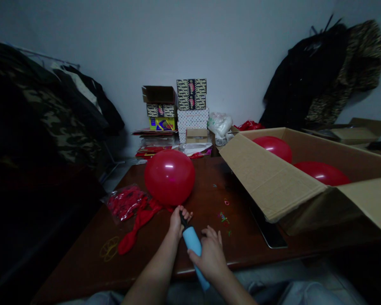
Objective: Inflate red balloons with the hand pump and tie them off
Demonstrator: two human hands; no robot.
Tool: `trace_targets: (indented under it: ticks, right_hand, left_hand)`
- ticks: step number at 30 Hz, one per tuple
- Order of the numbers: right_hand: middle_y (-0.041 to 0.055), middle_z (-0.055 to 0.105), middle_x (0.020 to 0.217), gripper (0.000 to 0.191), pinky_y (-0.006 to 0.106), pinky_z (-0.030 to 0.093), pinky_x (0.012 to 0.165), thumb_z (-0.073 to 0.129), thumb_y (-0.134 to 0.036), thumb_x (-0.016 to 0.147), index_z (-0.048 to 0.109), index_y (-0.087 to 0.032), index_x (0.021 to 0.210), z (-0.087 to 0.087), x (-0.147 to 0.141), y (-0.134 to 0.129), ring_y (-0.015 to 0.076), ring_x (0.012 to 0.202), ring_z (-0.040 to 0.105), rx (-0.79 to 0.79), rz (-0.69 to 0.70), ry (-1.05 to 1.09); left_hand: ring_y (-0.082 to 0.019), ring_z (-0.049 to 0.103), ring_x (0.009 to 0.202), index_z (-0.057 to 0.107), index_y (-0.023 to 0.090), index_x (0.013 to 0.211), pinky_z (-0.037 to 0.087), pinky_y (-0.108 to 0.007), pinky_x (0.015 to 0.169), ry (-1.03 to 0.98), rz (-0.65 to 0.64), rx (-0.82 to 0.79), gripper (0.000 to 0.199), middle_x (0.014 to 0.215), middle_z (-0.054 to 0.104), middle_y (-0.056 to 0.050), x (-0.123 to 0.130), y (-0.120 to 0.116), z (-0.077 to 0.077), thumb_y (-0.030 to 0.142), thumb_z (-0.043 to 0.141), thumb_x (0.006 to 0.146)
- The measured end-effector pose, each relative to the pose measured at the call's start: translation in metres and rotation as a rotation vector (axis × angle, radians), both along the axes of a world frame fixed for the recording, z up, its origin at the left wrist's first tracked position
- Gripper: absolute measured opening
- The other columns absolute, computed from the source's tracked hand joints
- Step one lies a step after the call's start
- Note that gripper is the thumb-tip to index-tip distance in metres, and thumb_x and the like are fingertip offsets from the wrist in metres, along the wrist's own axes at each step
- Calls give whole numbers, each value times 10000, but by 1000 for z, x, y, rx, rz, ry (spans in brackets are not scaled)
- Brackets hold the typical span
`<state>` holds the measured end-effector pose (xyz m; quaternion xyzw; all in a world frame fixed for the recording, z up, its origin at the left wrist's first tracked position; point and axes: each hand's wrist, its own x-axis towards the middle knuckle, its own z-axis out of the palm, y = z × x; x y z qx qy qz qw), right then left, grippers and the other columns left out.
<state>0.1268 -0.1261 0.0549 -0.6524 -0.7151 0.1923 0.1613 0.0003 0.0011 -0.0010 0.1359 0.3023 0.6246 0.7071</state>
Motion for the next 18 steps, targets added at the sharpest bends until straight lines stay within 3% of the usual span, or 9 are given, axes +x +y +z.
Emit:
trace_targets:
  ticks: [6,18]
  right_hand:
    - [111,522,1210,413,449,83,1069,508,-515,721,647,-157,873,-4,-3,1,302,1260,303,18,-9,-29]
    - [114,529,1214,446,492,74,1075,522,-513,707,638,-167,965,-17,20,-41,312,1273,297,-77,15,-84]
  left_hand:
    - [-58,341,371,408,190,621,462,-319,655,7,2,13,223,439,381,93,0,1,-2,312,574,707]
    - [-62,333,348,404,191,604,463,-342,663,63,42,41,197,415,371,93,4,-2,-4,288,526,724]
